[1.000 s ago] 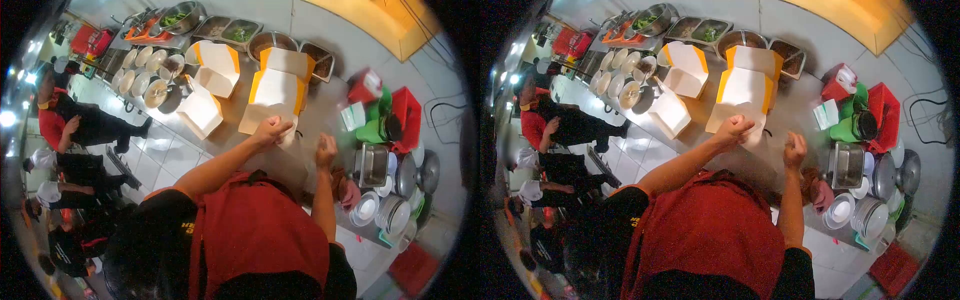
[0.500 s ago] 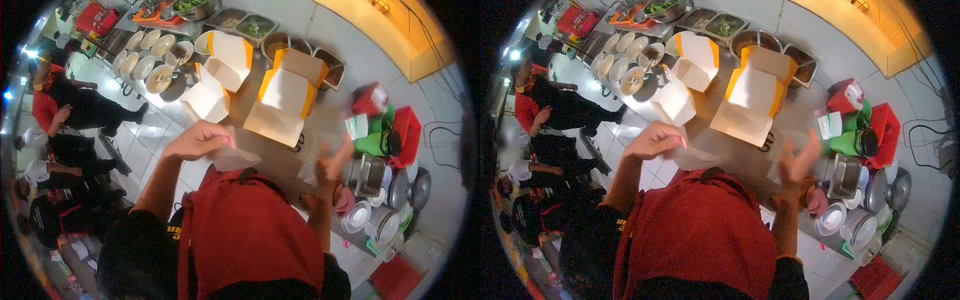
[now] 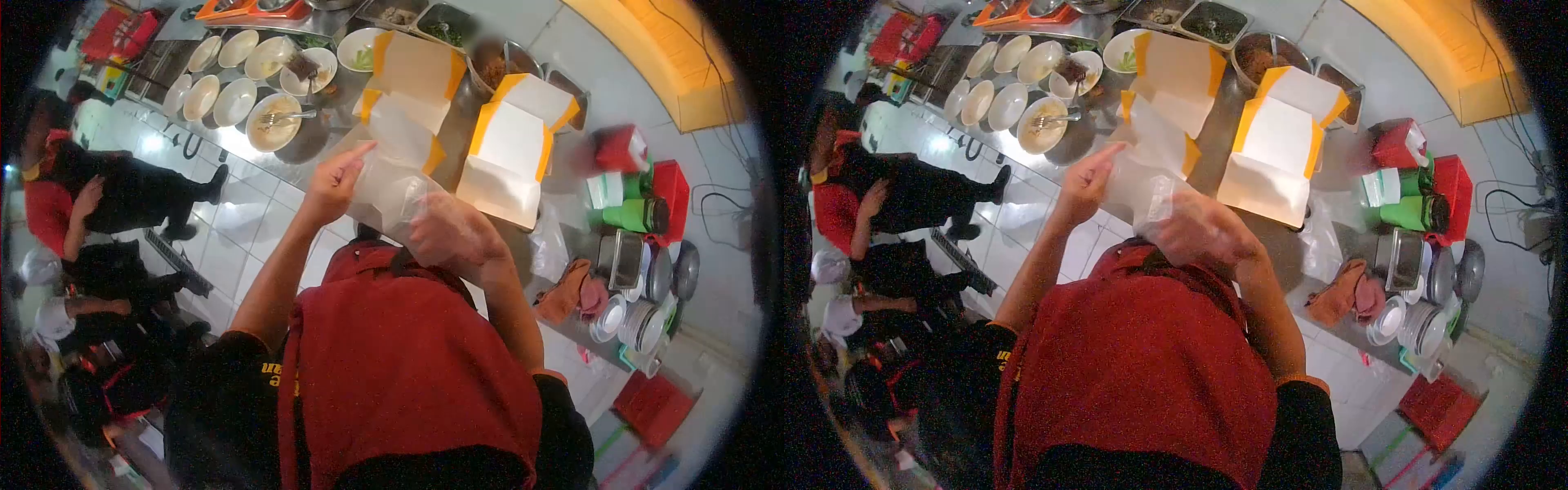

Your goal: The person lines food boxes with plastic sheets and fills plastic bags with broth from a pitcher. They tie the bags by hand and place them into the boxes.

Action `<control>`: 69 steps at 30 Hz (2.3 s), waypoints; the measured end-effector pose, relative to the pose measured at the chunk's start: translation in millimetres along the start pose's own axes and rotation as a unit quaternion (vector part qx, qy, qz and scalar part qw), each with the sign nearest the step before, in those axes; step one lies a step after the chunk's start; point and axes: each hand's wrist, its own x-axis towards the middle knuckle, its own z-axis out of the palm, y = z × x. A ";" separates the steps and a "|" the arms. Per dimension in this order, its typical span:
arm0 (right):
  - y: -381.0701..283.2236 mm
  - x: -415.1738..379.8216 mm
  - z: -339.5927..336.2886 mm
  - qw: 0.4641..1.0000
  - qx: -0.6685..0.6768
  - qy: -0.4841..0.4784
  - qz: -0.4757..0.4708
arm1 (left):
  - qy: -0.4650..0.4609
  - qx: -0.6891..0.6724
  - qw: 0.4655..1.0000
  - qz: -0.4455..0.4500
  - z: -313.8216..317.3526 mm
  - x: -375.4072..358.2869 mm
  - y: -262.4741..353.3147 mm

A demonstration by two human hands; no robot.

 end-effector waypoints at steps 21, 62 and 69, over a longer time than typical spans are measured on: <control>62.0 106.2 -58.4 0.232 -0.695 0.589 -0.342 | 0.032 0.239 0.969 -0.050 -65.6 81.0 -133.9; 102.8 199.9 -114.1 0.330 -0.893 0.293 -0.086 | -0.016 0.335 0.928 0.162 -73.1 99.2 -122.7; 90.3 192.3 -85.1 0.328 -0.900 0.286 -0.028 | -0.134 0.476 0.869 -0.013 -67.9 90.8 -123.7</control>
